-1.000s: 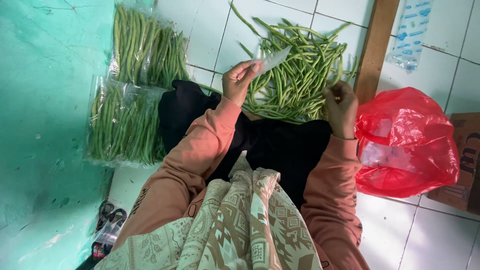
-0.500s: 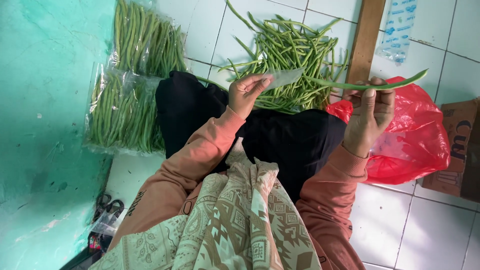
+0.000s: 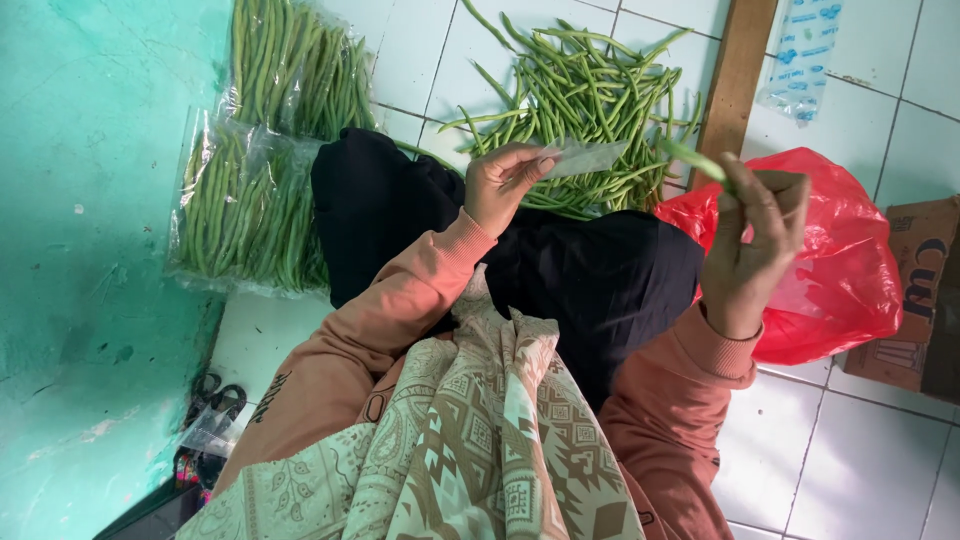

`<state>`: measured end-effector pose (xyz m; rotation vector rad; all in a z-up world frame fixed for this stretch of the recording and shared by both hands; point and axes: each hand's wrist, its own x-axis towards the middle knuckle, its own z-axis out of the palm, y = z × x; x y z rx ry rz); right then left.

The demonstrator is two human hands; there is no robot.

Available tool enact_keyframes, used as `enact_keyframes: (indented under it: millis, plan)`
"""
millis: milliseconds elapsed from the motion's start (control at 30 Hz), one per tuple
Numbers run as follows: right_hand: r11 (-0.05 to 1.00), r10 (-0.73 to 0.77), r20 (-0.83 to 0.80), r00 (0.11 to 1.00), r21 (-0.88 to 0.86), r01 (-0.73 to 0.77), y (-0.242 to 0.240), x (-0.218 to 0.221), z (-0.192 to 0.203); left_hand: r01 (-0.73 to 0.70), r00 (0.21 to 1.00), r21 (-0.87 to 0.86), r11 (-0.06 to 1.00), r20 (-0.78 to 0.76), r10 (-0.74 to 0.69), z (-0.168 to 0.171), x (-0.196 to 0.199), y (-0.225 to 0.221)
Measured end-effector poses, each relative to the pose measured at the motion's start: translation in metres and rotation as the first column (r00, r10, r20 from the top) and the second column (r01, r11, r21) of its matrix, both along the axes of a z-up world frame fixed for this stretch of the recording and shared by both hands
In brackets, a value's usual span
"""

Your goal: Packaging long green beans into small plastic bags

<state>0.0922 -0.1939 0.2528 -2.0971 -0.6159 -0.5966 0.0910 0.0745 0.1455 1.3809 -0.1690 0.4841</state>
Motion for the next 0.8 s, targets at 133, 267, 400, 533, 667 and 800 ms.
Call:
enact_keyframes:
  millis: [133,267,400,533,667,800]
  plan:
    - [0.980,0.075,0.082,0.994,-0.191,-0.058,0.017,-0.008,0.029,-0.041,0.999,0.067,0.997,0.038,0.038,-0.006,0.000,-0.002]
    - [0.878,0.026,0.197,0.980,-0.473,0.071,0.014,-0.002,0.023,-0.070,0.997,0.190,0.979,0.037,0.064,0.003,-0.002,-0.002]
    - [0.753,0.128,0.325,0.937,-0.647,0.121,0.011,0.020,0.008,-0.109,0.993,0.175,0.979,0.061,0.100,0.007,0.001,-0.011]
    - [0.730,0.225,0.166,0.960,-0.682,-0.053,0.028,0.034,0.009,-0.078,0.996,0.092,0.993,0.046,0.074,0.005,0.004,-0.017]
    - [0.656,0.267,0.096,0.959,-0.747,-0.108,0.045,0.044,0.009,-0.023,0.999,0.086,0.996,0.030,0.020,0.000,0.008,-0.015]
    - [0.527,0.247,0.173,0.953,-0.850,0.017,0.051,0.060,0.006,-0.017,0.999,0.030,0.999,0.038,0.016,-0.015,0.018,-0.014]
